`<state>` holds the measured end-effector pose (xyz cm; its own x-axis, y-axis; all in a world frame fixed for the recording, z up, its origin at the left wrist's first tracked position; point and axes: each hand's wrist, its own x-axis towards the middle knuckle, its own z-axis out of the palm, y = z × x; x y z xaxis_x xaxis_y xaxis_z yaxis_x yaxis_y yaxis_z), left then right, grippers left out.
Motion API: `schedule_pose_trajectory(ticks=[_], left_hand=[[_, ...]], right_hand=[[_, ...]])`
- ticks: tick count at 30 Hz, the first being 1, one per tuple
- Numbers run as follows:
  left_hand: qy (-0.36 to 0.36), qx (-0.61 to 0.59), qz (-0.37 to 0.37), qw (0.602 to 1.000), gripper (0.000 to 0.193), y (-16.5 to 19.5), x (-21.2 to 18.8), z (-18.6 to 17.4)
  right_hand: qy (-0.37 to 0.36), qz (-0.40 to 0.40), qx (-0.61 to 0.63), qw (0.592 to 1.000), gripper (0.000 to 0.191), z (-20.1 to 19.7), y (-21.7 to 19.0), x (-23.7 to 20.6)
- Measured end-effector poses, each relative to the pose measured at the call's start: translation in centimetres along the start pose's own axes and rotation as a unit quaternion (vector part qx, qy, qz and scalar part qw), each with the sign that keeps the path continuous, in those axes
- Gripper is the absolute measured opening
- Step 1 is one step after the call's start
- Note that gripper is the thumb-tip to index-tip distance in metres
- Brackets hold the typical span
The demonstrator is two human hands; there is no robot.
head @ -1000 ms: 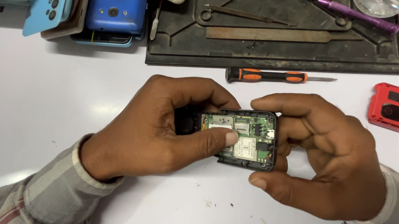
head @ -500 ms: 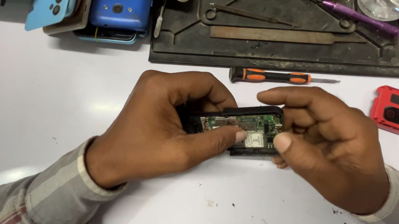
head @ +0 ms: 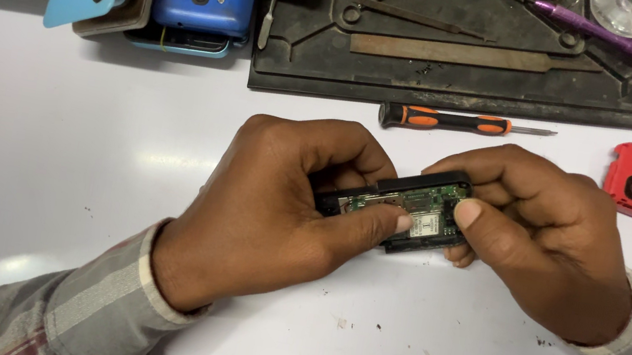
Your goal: The person uses a screwdriver to loosen screws on a disassembled mobile phone, then uses a soldering iron to heat and remove a small component from the circuit board. The person continues to manipulate the board and components with both hands.
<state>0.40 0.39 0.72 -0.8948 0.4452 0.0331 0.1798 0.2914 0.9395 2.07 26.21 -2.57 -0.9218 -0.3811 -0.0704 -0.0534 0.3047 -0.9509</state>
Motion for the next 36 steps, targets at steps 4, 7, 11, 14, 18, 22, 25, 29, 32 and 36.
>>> schedule_pose_trajectory(ticks=[4, 7, 11, 14, 18, 22, 25, 29, 32, 36], left_hand=[[-0.009, -0.041, 0.000, 0.999, 0.015, -0.12, -0.15, -0.03], [-0.026, -0.046, -0.012, 0.999, 0.015, -0.29, -0.27, -0.10], [-0.033, -0.055, -0.022, 0.998, 0.016, -0.45, -0.12, -0.04], [-0.037, -0.055, -0.030, 0.997, 0.016, -0.46, -0.06, -0.13], [-0.043, -0.075, -0.033, 0.996, 0.014, -0.40, -0.17, -0.07], [-0.050, -0.083, -0.043, 0.994, 0.016, -0.48, -0.25, 0.07], [-0.057, -0.078, -0.035, 0.995, 0.019, -0.67, -0.07, 0.00], [-0.046, -0.072, -0.041, 0.995, 0.019, -0.75, 0.10, 0.27], [-0.053, -0.090, -0.056, 0.993, 0.019, -0.74, -0.01, 0.33], [-0.057, -0.108, -0.061, 0.991, 0.020, -0.85, -0.09, 0.27]], right_hand=[[0.024, 0.013, -0.032, 0.999, 0.027, 0.23, -0.11, -0.13], [0.038, 0.009, -0.027, 0.999, 0.026, 0.20, -0.25, -0.17], [0.050, 0.021, -0.022, 0.998, 0.025, 0.32, -0.17, -0.03], [0.027, 0.019, 0.025, 0.999, 0.027, 0.17, 0.00, 0.15], [-0.015, -0.032, 0.048, 0.998, 0.031, 0.28, 0.24, 0.05], [-0.013, -0.004, 0.057, 0.998, 0.032, 0.59, 0.34, -0.04], [0.005, 0.010, 0.037, 0.999, 0.030, 0.56, 0.28, 0.09], [0.012, 0.008, 0.024, 1.000, 0.030, 0.60, 0.22, 0.22], [0.008, 0.033, 0.028, 0.999, 0.028, 0.58, 0.14, 0.16], [0.003, 0.042, 0.040, 0.998, 0.028, 0.45, 0.01, 0.03]])
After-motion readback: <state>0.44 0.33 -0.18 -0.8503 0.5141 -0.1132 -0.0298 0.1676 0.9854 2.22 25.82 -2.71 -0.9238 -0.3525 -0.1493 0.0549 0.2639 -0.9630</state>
